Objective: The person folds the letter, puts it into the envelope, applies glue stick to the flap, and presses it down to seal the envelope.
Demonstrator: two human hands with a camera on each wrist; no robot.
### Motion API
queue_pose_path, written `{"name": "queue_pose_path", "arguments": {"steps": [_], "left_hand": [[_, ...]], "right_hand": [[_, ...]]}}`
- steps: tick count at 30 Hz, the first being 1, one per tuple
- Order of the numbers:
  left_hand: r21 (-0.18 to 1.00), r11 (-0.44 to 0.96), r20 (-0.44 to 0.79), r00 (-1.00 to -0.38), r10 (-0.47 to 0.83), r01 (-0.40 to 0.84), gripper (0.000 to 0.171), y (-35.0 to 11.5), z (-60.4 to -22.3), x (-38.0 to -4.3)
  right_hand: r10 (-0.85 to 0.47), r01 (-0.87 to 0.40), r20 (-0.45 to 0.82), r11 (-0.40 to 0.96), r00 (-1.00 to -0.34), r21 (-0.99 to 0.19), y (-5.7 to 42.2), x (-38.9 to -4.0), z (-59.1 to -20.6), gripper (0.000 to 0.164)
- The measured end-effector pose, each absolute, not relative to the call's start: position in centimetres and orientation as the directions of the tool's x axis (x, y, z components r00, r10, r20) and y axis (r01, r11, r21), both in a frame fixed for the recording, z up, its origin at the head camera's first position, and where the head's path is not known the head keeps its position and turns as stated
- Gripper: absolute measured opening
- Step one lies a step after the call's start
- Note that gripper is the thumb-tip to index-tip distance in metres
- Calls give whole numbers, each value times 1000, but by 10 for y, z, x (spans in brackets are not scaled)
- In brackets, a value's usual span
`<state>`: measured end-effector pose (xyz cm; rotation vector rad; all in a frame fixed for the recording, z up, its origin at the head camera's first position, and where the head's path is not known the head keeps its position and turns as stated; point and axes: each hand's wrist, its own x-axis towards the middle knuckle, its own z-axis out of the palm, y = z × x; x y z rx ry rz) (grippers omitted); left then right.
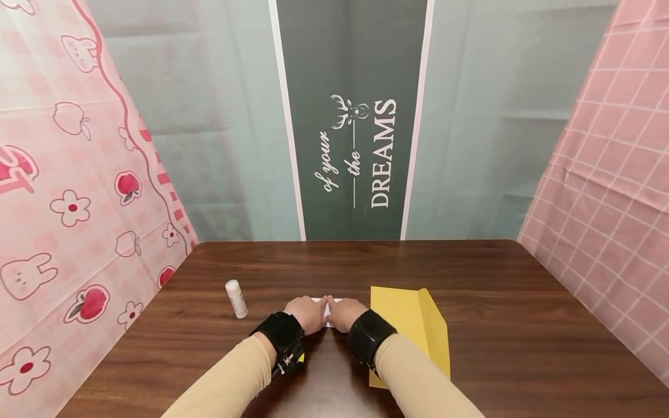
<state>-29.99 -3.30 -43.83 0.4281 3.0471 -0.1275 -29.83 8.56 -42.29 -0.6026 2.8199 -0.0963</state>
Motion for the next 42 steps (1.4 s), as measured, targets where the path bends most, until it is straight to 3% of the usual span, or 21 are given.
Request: {"name": "queue_pose_path", "arguments": {"steps": [12, 42], "left_hand": [[-70, 960, -90, -960, 264, 271, 51, -33, -431, -298], [-49, 958, -69, -958, 278, 282, 50, -33, -425, -290]], "right_hand": [[-390, -378, -269, 921, -880, -99, 84, -303, -422, 53], [-400, -388, -224, 916, -889, -98, 84, -297, -423, 52]]}}
